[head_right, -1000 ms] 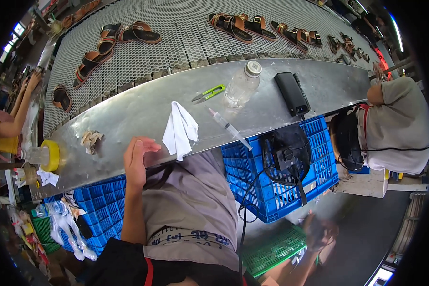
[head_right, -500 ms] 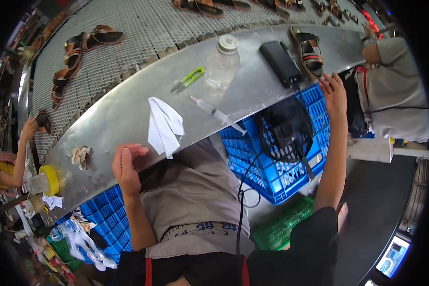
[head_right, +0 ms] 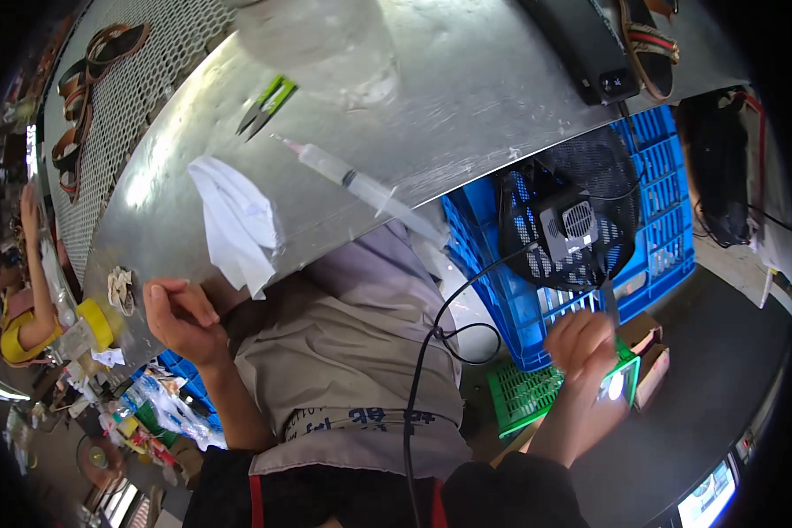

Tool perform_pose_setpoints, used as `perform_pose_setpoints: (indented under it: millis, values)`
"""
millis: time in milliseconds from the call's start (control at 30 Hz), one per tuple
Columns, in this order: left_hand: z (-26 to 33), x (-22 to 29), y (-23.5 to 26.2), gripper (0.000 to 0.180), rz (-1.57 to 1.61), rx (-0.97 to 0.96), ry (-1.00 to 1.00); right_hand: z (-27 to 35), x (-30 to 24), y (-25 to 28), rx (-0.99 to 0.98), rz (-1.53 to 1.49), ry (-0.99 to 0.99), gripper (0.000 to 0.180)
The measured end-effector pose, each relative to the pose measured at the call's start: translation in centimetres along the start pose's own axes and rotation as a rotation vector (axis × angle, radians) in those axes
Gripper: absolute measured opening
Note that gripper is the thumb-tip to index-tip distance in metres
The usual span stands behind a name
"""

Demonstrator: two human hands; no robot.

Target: Applying adhesive to sandals using a syringe and wiping them with a cloth.

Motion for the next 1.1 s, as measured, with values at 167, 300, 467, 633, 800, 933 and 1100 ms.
perform_pose_setpoints:
  millis: [167, 300, 467, 633, 800, 933, 1100]
  values:
    - [0.7, 0.3, -0.2, 0.035, -0.223, 0.096, -0.078, 0.8, 5.9, -5.4, -0.585, -0.456, -0.118, 0.019]
    - [1.4, 0.4, -2.6, 0.032, -0.656, 0.080, -0.122, 1.1, 6.3, -3.5, -0.548, -0.549, 0.034, 0.015]
    - [2.2, 0.9, -5.8, 0.024, -0.992, 0.074, -0.407, 0.4, 7.5, -0.9, -0.419, -0.631, 0.201, 0.022]
    - [1.6, 0.5, -5.2, 0.025, -0.986, 0.047, -0.339, 0.0, 7.1, 0.2, -0.310, -0.702, 0.249, 0.022]
    - [1.6, 1.1, -5.6, 0.025, -1.034, 0.088, -0.353, 0.3, 6.9, 1.6, -0.195, -0.769, 0.309, 0.022]
    - [1.6, 1.3, -5.6, 0.025, -1.081, 0.077, -0.406, 0.0, 7.0, 1.9, -0.168, -0.769, 0.289, 0.032]
    - [1.8, 0.6, -5.6, 0.029, -1.043, 0.074, -0.277, 0.7, 7.0, 2.2, -0.102, -0.760, 0.280, 0.030]
Point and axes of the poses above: each hand's wrist, its own z-axis away from the middle knuckle, its own y-axis out of the back of the hand, x = y × z, the point moved 8 cm from there along -z, towards the middle knuckle, and after that the axes turned 3 degrees about y, right-handed, at the moved point
